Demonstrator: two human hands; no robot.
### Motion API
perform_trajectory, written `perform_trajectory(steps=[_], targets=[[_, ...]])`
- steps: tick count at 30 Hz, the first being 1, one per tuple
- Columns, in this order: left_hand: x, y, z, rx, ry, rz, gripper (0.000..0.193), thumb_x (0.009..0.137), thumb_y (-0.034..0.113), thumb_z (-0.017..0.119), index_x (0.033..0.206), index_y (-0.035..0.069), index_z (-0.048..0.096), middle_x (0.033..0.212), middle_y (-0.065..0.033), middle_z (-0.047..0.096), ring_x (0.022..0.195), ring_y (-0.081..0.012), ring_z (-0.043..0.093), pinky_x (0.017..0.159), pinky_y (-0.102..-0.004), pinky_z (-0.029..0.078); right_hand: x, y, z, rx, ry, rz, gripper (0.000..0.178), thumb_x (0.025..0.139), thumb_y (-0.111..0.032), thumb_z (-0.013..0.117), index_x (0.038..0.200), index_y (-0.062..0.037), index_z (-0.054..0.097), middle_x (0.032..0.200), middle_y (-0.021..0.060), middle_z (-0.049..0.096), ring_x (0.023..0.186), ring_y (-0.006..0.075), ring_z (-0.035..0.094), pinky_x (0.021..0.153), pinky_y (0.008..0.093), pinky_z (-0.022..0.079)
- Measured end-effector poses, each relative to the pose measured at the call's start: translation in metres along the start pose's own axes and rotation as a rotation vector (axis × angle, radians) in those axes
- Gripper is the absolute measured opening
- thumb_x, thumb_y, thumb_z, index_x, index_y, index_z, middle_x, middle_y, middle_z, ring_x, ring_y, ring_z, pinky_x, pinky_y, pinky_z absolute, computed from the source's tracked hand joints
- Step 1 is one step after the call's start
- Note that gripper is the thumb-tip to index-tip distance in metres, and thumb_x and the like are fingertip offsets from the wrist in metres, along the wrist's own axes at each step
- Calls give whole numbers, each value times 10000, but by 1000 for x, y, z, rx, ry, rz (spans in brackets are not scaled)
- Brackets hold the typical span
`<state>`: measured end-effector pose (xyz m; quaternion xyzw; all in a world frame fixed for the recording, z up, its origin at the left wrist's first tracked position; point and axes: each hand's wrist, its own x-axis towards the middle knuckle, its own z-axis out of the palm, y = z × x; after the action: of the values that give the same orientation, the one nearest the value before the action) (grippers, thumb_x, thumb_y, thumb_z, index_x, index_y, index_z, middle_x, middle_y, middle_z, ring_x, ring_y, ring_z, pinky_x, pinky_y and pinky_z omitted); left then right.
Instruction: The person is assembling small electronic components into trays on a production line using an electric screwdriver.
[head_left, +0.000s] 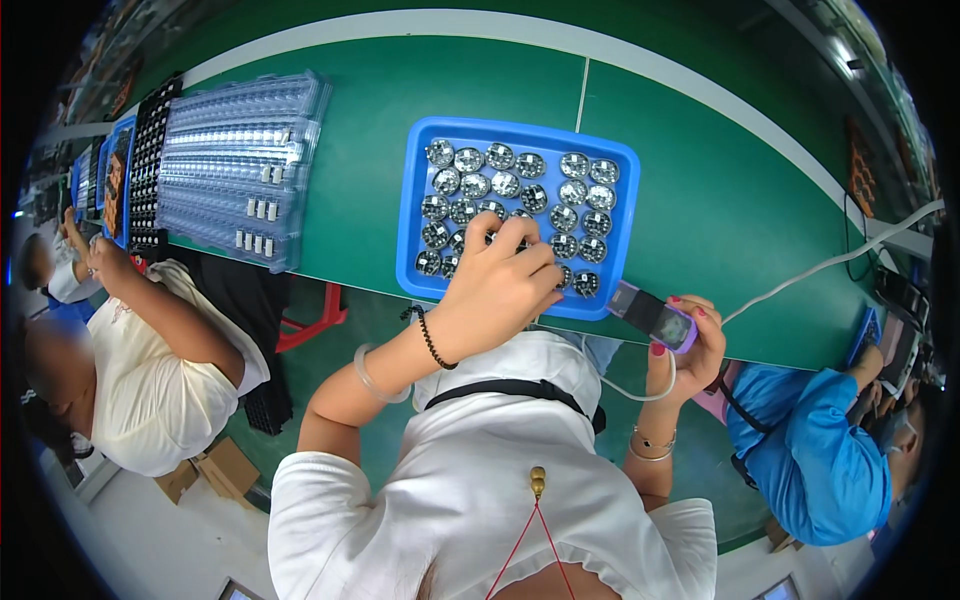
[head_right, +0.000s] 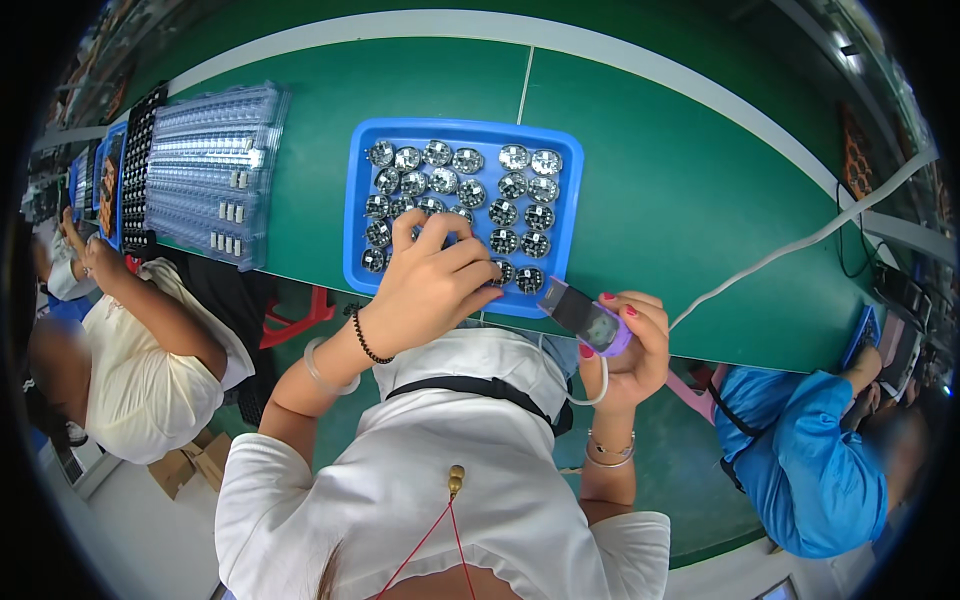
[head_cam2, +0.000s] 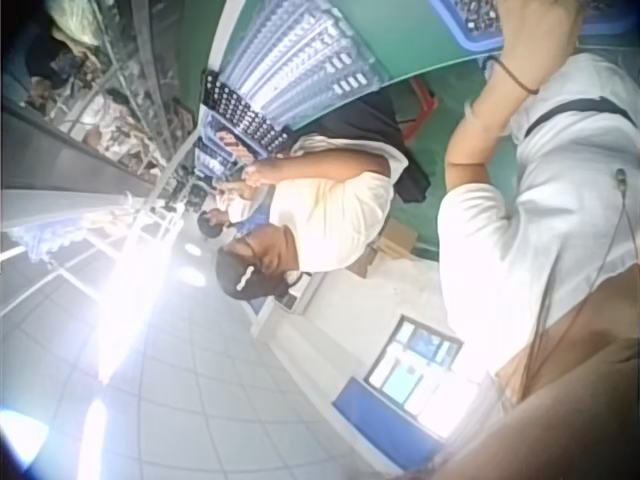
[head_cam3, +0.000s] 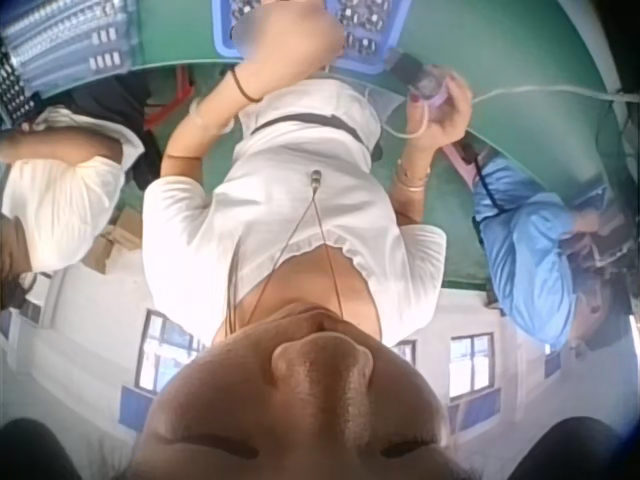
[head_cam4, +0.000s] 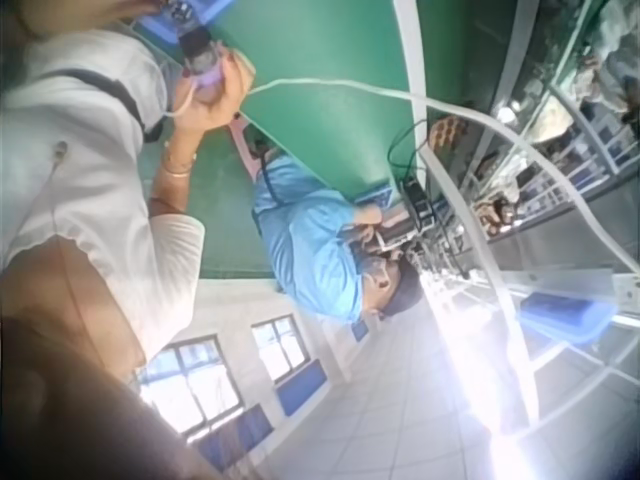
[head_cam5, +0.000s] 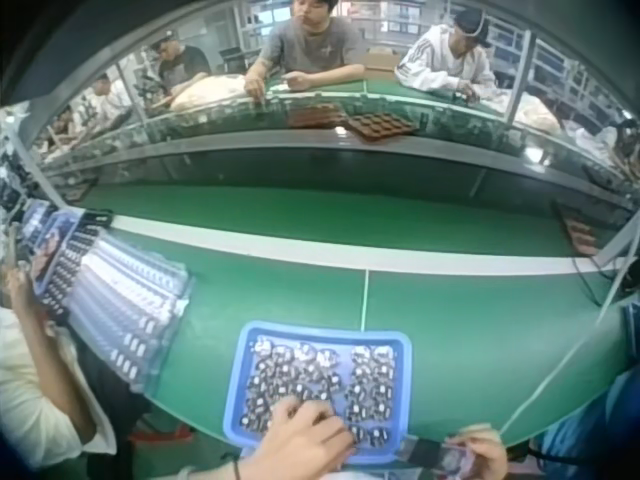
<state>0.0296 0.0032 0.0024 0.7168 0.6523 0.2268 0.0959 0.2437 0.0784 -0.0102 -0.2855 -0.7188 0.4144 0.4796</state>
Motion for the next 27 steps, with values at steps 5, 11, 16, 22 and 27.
perform_trajectory(steps=[5, 11, 16, 22, 27], targets=[[1, -16, -29, -95, 107, -79, 196, 698, 188, 731, 881, 146, 672, 869, 27, 595, 959, -209, 502, 858, -384, 301, 3, 2, 6, 23, -30, 7, 478, 781, -193, 716, 1176, -35, 498, 995, 145, 584, 929, 257, 547, 835, 366, 447], [31, -64, -32, 81, 231, -100, 163, 723, 121, 684, 884, 141, 671, 892, 15, 590, 970, -219, 499, 848, -373, 342, 38, 3, 29, 35, -46, -66, 458, 775, -80, 706, 1174, 11, 501, 1048, 157, 578, 992, 255, 552, 884, 370, 442], [46, -71, -23, 174, 156, 69, 118, 693, 128, 690, 810, 128, 678, 849, 13, 592, 957, -212, 510, 844, -390, 361, 59, 9, 47, 73, -96, -48, 450, 765, -9, 692, 1174, 31, 506, 1099, 156, 553, 1027, 246, 555, 914, 348, 433], [45, -47, -37, 132, 282, 105, 92, 689, 148, 694, 759, 126, 637, 832, 29, 580, 949, -196, 526, 842, -394, 362, 76, 14, 55, -149, -192, -97, 420, 680, 7, 709, 1088, -4, 611, 1044, 135, 601, 953, 273, 567, 839, 353, 455], [44, -38, -36, 42, 328, 122, 124, 680, 163, 708, 776, 136, 635, 843, 41, 578, 940, -186, 531, 832, -395, 362, 76, 11, 58, -64, -164, -120, 417, 672, 0, 710, 1079, -2, 617, 1029, 136, 611, 937, 284, 572, 832, 362, 457]])
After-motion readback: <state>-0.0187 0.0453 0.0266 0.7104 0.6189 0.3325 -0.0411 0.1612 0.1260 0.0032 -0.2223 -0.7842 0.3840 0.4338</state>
